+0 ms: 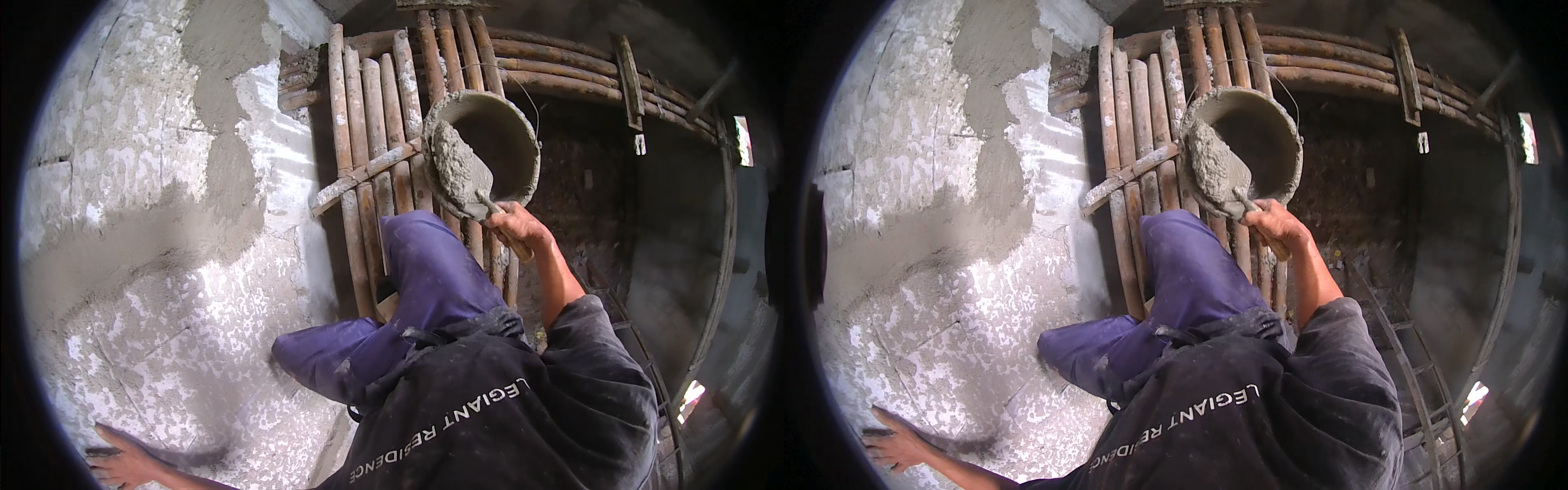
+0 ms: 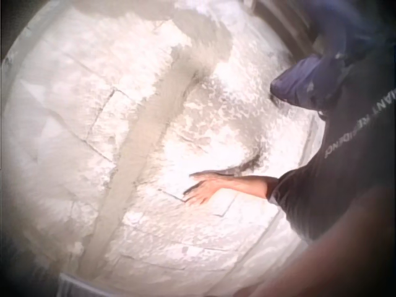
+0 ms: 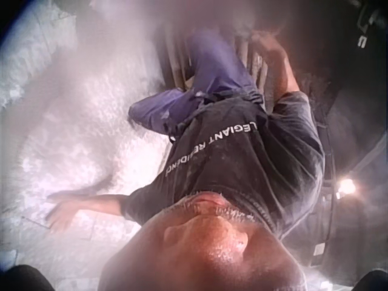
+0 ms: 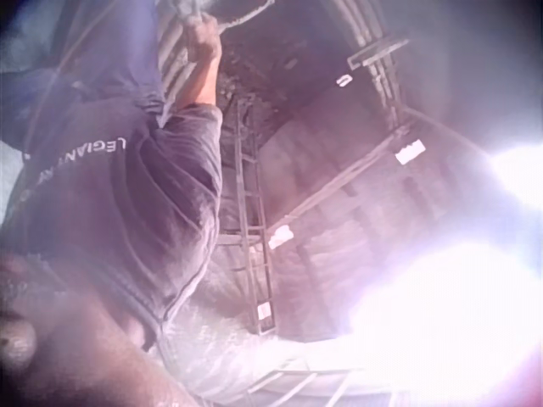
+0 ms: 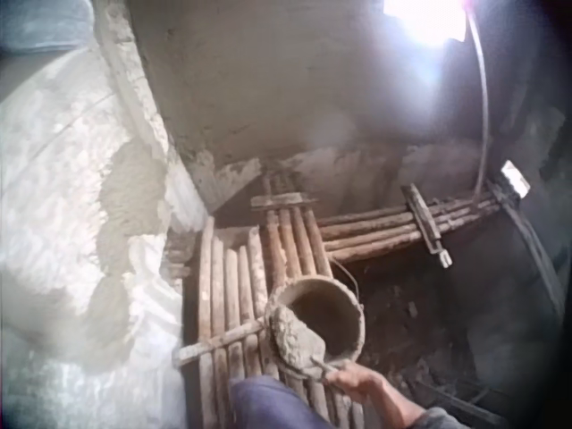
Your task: The person scoops cement from a bucket with a trowel and applies it to a concrete wall, smoothing the surface. The person works on a bamboo scaffold inside a building under construction.
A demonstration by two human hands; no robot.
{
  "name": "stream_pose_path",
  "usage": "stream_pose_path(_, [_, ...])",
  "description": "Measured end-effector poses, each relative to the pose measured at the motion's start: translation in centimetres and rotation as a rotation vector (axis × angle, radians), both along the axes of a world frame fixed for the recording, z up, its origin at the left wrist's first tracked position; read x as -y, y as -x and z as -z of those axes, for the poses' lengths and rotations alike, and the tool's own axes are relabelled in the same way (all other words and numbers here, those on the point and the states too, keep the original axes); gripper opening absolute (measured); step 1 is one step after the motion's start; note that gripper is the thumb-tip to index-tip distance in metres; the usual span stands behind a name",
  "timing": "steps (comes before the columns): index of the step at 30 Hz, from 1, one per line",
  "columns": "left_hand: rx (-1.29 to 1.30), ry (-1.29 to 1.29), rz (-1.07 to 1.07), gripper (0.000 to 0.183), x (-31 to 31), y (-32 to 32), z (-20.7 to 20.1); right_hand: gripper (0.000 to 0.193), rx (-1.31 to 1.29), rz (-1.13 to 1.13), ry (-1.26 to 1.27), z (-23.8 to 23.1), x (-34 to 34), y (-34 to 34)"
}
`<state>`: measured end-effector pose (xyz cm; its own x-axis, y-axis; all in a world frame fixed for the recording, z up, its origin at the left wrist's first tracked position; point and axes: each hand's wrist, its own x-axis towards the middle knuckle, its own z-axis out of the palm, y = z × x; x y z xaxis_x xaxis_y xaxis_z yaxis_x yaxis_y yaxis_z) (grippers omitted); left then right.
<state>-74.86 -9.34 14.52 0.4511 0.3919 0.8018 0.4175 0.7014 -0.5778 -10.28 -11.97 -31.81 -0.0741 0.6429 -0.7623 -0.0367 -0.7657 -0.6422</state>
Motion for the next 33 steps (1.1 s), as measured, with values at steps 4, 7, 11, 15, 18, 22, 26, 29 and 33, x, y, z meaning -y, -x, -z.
stream_pose_path(4, [0.023,-0.008,-0.052,0.083,0.5,0.1,-0.2,0.019,0.062,0.071,-0.126,-1.7,-0.5,1.6])
stream_pose_path(7, [0.037,0.001,-0.032,0.084,0.5,0.4,-0.2,0.019,0.054,0.191,-0.237,-4.4,-1.2,3.2])
stream_pose_path(11, [0.139,0.046,0.056,0.086,-0.7,-2.4,0.6,0.026,-0.136,0.49,-0.375,-7.6,-3.4,5.3])
stream_pose_path(15, [0.216,0.063,0.035,0.089,0.3,-2.6,1.1,0.03,0.025,0.712,-0.611,-8.6,-9.0,10.4])
stream_pose_path(18, [0.187,0.065,0.001,0.087,2.1,-2.5,-0.4,0.034,0.108,0.915,-0.691,-9.8,-14.6,18.1])
stream_pose_path(22, [0.169,0.067,0.046,0.083,-0.4,-3.0,0.7,0.021,0.424,0.976,-0.933,-5.3,-22.6,28.8])
stream_pose_path(26, [0.134,0.077,0.02,0.08,-0.2,-3.1,0.8,0.016,0.253,0.393,-0.943,-6.5,-19.2,43.4])
stream_pose_path(29, [0.158,0.051,0.01,0.082,0.1,-2.4,1.1,0.031,-0.073,0.07,-0.991,-13.3,-8.5,40.5])
stream_pose_path(33, [0.132,0.054,0.012,0.085,-0.4,-2.9,0.4,0.027,0.185,-0.037,-0.775,-10.3,-8.2,24.5])
